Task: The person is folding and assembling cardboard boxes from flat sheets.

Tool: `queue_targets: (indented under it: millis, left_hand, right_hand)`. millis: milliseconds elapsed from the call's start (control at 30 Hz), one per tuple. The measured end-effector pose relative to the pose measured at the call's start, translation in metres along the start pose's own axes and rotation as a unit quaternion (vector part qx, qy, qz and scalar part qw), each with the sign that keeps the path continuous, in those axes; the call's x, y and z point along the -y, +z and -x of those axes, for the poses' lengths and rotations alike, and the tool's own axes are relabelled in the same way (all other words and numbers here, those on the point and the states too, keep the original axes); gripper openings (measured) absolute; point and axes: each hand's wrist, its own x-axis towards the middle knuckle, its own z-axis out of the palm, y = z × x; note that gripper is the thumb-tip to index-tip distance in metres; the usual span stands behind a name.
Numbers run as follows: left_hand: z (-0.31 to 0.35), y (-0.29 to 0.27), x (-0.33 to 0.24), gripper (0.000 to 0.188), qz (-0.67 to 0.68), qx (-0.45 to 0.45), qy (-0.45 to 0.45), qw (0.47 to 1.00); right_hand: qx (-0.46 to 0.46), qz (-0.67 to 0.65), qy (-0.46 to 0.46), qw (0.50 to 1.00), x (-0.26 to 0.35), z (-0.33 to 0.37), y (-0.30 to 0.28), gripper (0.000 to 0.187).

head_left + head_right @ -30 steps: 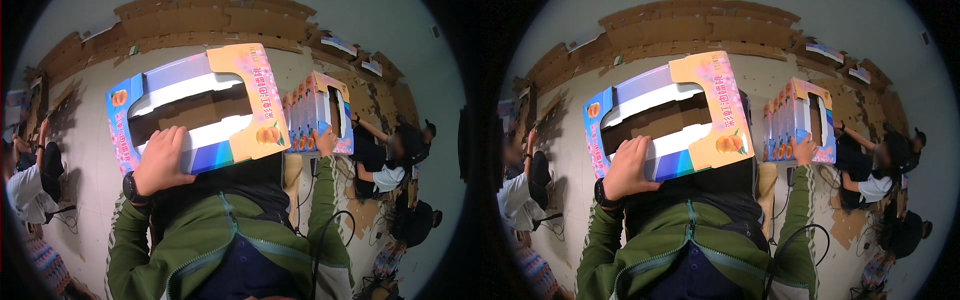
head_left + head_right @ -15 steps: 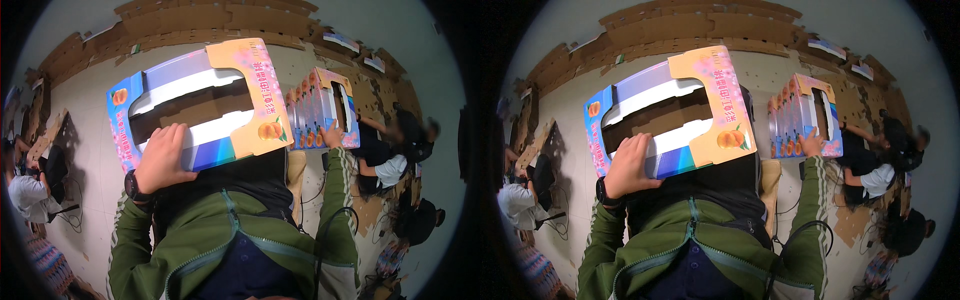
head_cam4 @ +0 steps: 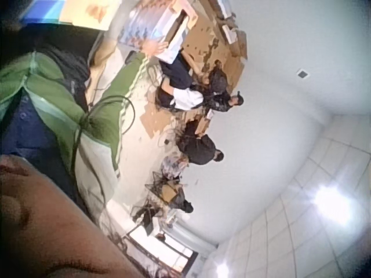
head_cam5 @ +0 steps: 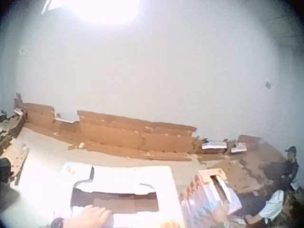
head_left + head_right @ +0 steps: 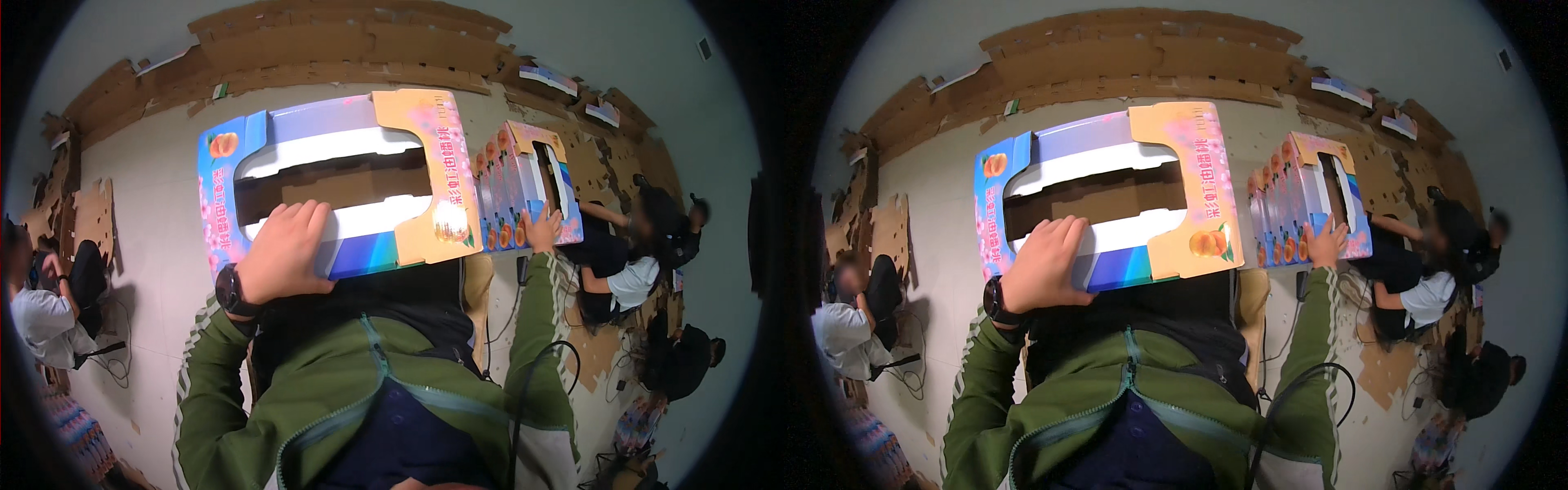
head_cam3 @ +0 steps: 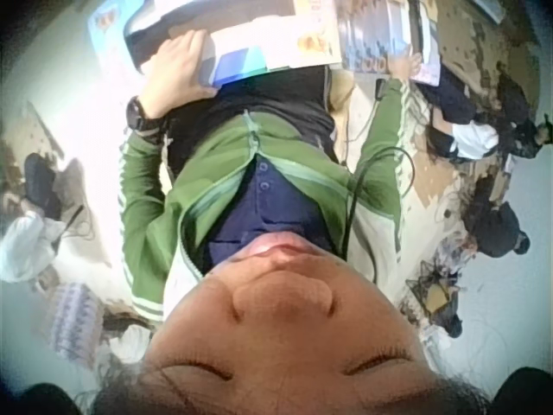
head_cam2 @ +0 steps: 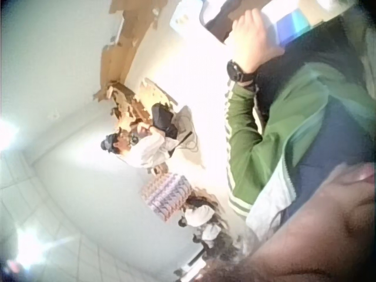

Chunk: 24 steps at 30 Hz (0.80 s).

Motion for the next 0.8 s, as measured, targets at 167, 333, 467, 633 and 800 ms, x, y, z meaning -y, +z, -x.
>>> queue_targets:
  millis: [167, 333, 467, 633, 800]
  left_hand:
    - [0.000, -0.002, 0.000, 0.085, 0.001, 0.009, 0.019, 1.000]
    - [0.000, -0.008, -0.002, 0.081, -0.003, 0.013, 0.026, 1.000]
    - [-0.023, -0.003, -0.006, 0.080, -0.006, 0.024, 0.058, 0.998]
    - [-0.050, 0.002, -0.011, 0.094, -0.011, 0.007, 0.124, 0.992]
    - [-0.015, -0.042, 0.015, 0.086, -0.018, -0.076, 0.123, 0.989]
  right_hand:
    - [-0.134, -0.137, -0.171, 0.966, 0.019, 0.057, -0.011, 0.025]
    - [-0.120, -0.218, -0.287, 0.925, 0.052, 0.111, -0.034, 0.006]
    - [-0.144, -0.313, -0.236, 0.909, 0.077, 0.099, -0.090, 0.009]
    - [-0.172, -0.389, -0.236, 0.874, 0.112, 0.098, -0.216, 0.013]
    - [-0.018, -0.348, -0.449, 0.823, 0.179, 0.141, -0.288, 0.045]
